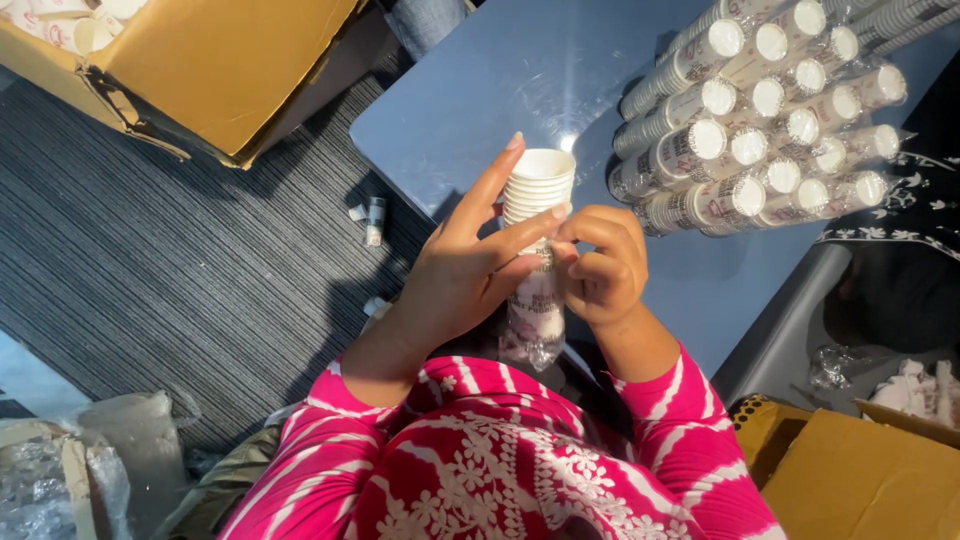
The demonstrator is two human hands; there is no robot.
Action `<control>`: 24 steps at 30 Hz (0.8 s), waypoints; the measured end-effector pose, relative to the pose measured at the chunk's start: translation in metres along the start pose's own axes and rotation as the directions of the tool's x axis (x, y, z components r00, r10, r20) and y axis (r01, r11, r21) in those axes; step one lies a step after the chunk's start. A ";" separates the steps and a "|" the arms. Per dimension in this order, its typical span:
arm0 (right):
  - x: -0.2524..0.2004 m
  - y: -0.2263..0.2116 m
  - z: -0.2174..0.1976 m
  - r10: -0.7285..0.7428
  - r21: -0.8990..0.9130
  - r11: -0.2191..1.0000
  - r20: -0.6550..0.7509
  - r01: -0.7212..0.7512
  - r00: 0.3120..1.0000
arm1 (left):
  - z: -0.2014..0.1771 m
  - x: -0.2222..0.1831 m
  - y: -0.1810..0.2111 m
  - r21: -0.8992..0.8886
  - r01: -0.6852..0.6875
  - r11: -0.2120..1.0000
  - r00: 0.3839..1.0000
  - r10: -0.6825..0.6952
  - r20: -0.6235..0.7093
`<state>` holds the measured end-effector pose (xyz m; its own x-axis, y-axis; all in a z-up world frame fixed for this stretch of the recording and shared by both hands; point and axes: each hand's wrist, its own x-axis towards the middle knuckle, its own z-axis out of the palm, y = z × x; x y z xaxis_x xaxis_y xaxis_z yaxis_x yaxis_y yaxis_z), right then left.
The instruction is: Sorting, stacking, and placing plastic wrap over paper cups before organizing them into groups on a table.
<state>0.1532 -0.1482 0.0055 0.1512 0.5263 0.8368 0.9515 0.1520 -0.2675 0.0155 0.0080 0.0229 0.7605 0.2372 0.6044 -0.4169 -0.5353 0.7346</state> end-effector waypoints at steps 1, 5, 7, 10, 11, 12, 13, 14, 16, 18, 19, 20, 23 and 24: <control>0.000 0.000 0.000 0.000 0.007 1.000 0.000 0.000 1.000 | 0.000 -0.001 0.000 0.004 0.005 1.000 1.000 -0.005 0.012; -0.001 0.000 -0.002 -0.041 -0.018 0.999 -0.002 0.041 0.999 | 0.001 -0.007 0.006 0.006 0.037 0.999 0.999 -0.037 0.001; 0.013 -0.002 -0.005 -0.034 -0.034 0.999 0.002 0.034 0.999 | 0.004 -0.011 0.005 0.012 0.048 0.999 0.997 -0.048 -0.065; 0.023 0.000 -0.014 -0.021 -0.017 1.000 0.042 0.021 0.999 | 0.009 -0.015 0.003 0.105 0.066 0.992 0.989 -0.051 -0.140; 0.026 0.002 -0.017 -0.017 0.015 1.000 0.074 0.016 0.997 | 0.010 -0.016 0.002 0.196 0.071 0.978 0.988 -0.042 -0.146; 0.025 0.002 -0.018 -0.017 0.016 1.000 0.080 0.016 0.997 | 0.013 -0.017 0.001 0.193 0.075 0.978 0.988 -0.046 -0.150; 0.025 0.002 -0.018 -0.048 0.007 0.999 0.103 0.048 0.994 | 0.017 -0.019 0.001 0.169 0.079 0.983 0.982 -0.047 -0.182; 0.025 0.003 -0.017 -0.082 0.000 0.997 0.123 0.082 0.989 | 0.020 -0.020 0.000 0.147 0.079 0.986 0.976 -0.046 -0.214; 0.029 0.004 -0.017 -0.126 0.002 0.992 0.155 0.127 0.980 | 0.021 -0.017 0.001 0.113 0.106 0.988 0.971 -0.078 -0.226; 0.032 0.004 -0.017 -0.168 0.006 0.985 0.185 0.170 0.968 | 0.019 -0.015 0.003 0.080 0.134 0.988 0.966 -0.112 -0.235; 0.033 0.003 -0.017 -0.183 0.038 0.983 0.207 0.179 0.961 | 0.018 -0.013 0.004 0.094 0.166 0.982 0.967 -0.144 -0.210; 0.035 0.003 -0.018 -0.199 0.069 0.980 0.230 0.188 0.953 | 0.016 -0.011 0.006 0.109 0.198 0.974 0.967 -0.176 -0.185; 0.034 0.007 -0.020 -0.195 0.099 0.980 0.264 0.175 0.945 | 0.013 -0.011 0.006 0.036 0.227 0.973 0.964 -0.219 -0.152; 0.035 0.006 -0.021 -0.196 0.099 0.979 0.265 0.176 0.944 | 0.013 -0.011 0.005 0.035 0.227 0.973 0.963 -0.219 -0.154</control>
<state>0.1697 -0.1466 0.0431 -0.1150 0.6889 0.7156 0.9320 0.3242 -0.1623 0.0111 -0.0081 0.0159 0.7476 0.4707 0.4686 -0.2154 -0.4955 0.8415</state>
